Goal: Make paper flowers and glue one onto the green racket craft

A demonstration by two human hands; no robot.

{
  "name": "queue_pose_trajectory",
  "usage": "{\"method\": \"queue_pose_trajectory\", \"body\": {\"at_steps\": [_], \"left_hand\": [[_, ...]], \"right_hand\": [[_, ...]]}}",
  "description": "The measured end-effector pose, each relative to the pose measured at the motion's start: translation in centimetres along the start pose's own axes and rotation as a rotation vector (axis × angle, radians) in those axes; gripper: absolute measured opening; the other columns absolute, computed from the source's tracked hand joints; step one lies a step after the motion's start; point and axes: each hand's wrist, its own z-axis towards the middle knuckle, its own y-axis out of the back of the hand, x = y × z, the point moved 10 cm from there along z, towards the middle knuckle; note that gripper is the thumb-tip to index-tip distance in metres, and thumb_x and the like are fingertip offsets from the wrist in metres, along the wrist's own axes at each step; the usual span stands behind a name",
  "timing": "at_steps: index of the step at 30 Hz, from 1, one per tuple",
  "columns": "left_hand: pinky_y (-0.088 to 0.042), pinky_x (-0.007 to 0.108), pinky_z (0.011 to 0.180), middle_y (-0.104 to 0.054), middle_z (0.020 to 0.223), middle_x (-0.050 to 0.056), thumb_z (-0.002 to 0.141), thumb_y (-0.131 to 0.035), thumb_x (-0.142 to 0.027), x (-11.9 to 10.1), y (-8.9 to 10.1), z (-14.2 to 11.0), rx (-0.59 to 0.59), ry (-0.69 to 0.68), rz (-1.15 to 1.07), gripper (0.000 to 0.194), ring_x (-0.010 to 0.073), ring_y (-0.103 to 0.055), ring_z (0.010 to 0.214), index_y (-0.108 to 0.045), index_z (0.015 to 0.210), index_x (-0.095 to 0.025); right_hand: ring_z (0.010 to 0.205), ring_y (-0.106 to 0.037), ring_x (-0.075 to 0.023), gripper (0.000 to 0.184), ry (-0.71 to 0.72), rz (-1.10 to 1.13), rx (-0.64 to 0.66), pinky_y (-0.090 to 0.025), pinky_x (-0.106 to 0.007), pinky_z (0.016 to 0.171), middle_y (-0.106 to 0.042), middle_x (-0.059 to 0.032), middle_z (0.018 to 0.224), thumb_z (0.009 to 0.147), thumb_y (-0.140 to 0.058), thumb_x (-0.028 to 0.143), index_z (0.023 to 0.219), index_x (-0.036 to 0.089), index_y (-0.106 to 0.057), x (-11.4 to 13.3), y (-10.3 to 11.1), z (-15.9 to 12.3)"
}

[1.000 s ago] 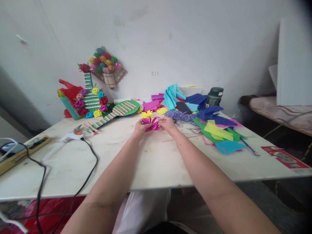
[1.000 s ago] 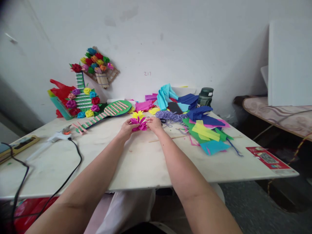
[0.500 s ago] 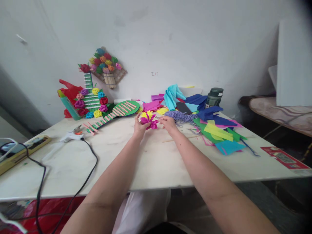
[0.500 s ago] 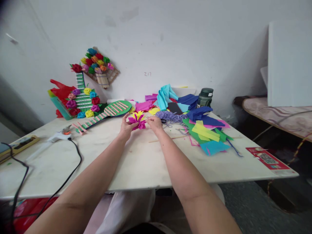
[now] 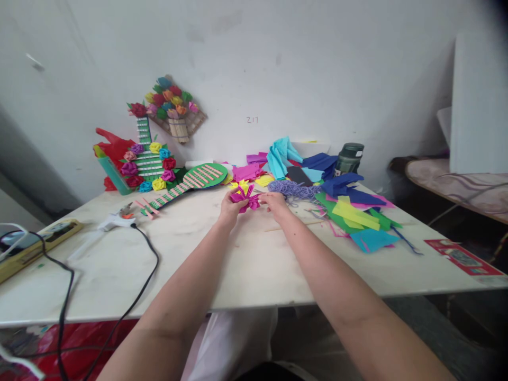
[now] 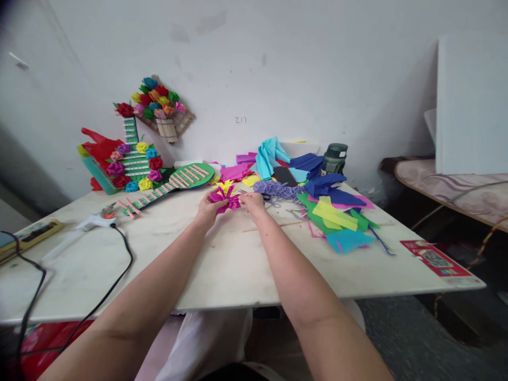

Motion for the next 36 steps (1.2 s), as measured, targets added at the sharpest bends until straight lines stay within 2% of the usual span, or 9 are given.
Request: {"method": "queue_pose_trajectory", "body": {"at_steps": [2,5,13,18,21,26,29,32,36], "left_hand": [[-0.047,0.026,0.057,-0.061,0.067,-0.003,0.041,-0.078,-0.017,0.2,-0.1,0.0,0.010,0.005,0.006,0.069,0.0120,-0.058,0.055,-0.052,0.104,-0.015],[-0.046,0.026,0.056,-0.061,0.066,-0.003,0.040,-0.079,-0.018,0.2,-0.3,0.0,0.021,-0.011,-0.001,0.067,0.0113,-0.057,0.054,-0.052,0.101,-0.015],[-0.045,0.025,0.059,-0.060,0.065,-0.005,0.044,-0.078,-0.018,-0.3,-0.9,-0.1,0.091,-0.081,0.000,0.079,0.0101,-0.057,0.056,-0.048,0.118,-0.017],[-0.045,0.025,0.060,-0.061,0.064,-0.005,0.045,-0.079,-0.018,-0.3,-1.2,-0.3,0.106,-0.080,0.031,0.082,0.0099,-0.057,0.056,-0.046,0.120,-0.017],[-0.046,0.026,0.060,-0.062,0.066,-0.004,0.043,-0.080,-0.021,0.0,-0.9,-0.2,0.077,-0.056,0.061,0.081,0.0113,-0.058,0.056,-0.048,0.117,-0.016],[-0.047,0.026,0.058,-0.063,0.066,-0.002,0.042,-0.080,-0.021,0.5,0.3,0.4,-0.020,-0.045,0.133,0.067,0.0119,-0.058,0.055,-0.054,0.104,-0.015],[-0.047,0.026,0.057,-0.063,0.063,-0.003,0.041,-0.079,-0.019,0.5,1.0,0.6,-0.084,-0.053,0.163,0.062,0.0123,-0.058,0.054,-0.056,0.099,-0.016],[-0.047,0.026,0.057,-0.062,0.063,-0.003,0.041,-0.079,-0.019,0.5,1.2,0.6,-0.105,-0.051,0.159,0.061,0.0125,-0.058,0.054,-0.056,0.098,-0.016],[-0.047,0.026,0.058,-0.062,0.063,-0.003,0.040,-0.079,-0.019,0.2,1.0,0.4,-0.088,-0.046,0.111,0.062,0.0123,-0.058,0.054,-0.055,0.097,-0.015]], "right_hand": [[0.057,-0.056,-0.0123,0.014,-0.040,0.018,-0.017,-0.028,-0.017,0.038,-0.062,-0.0033,0.062,0.057,-0.062,0.025,0.065,0.013,-0.062,-0.3,0.1,-0.1],[0.055,-0.055,-0.0110,0.010,-0.072,0.044,-0.046,-0.028,-0.018,0.039,-0.061,-0.0019,0.059,0.056,-0.062,0.020,0.063,0.013,-0.061,-0.4,0.4,-0.3],[0.059,-0.056,-0.0117,0.008,-0.116,0.117,-0.077,-0.029,-0.019,0.041,-0.062,0.0000,0.059,0.054,-0.062,0.018,0.061,0.014,-0.060,-0.8,0.5,-0.6],[0.060,-0.056,-0.0124,0.011,-0.180,0.231,-0.081,-0.030,-0.021,0.042,-0.060,0.0006,0.058,0.052,-0.065,0.019,0.061,0.015,-0.061,-1.7,0.2,-0.5],[0.060,-0.055,-0.0124,0.010,-0.175,0.278,-0.082,-0.033,-0.021,0.044,-0.060,0.0013,0.058,0.051,-0.066,0.017,0.059,0.015,-0.061,-1.7,0.0,-0.5],[0.061,-0.055,-0.0132,0.011,-0.114,0.249,-0.063,-0.037,-0.023,0.047,-0.061,0.0004,0.060,0.049,-0.067,0.017,0.056,0.016,-0.059,-1.0,-0.2,-0.5],[0.064,-0.056,-0.0137,0.012,-0.026,0.192,-0.007,-0.039,-0.023,0.051,-0.067,-0.0034,0.077,0.048,-0.068,0.021,0.053,0.015,-0.059,-0.2,-0.6,-0.4],[0.077,-0.060,-0.0164,0.012,0.095,0.153,0.039,-0.043,-0.025,0.060,-0.066,-0.0056,0.100,0.046,-0.068,0.023,0.051,0.015,-0.061,0.9,-0.9,-0.2],[0.091,-0.059,-0.0201,0.008,0.196,0.084,0.033,-0.045,-0.028,0.069,-0.065,-0.0063,0.105,0.048,-0.066,0.023,0.050,0.016,-0.062,1.7,-0.7,-0.1]]}}
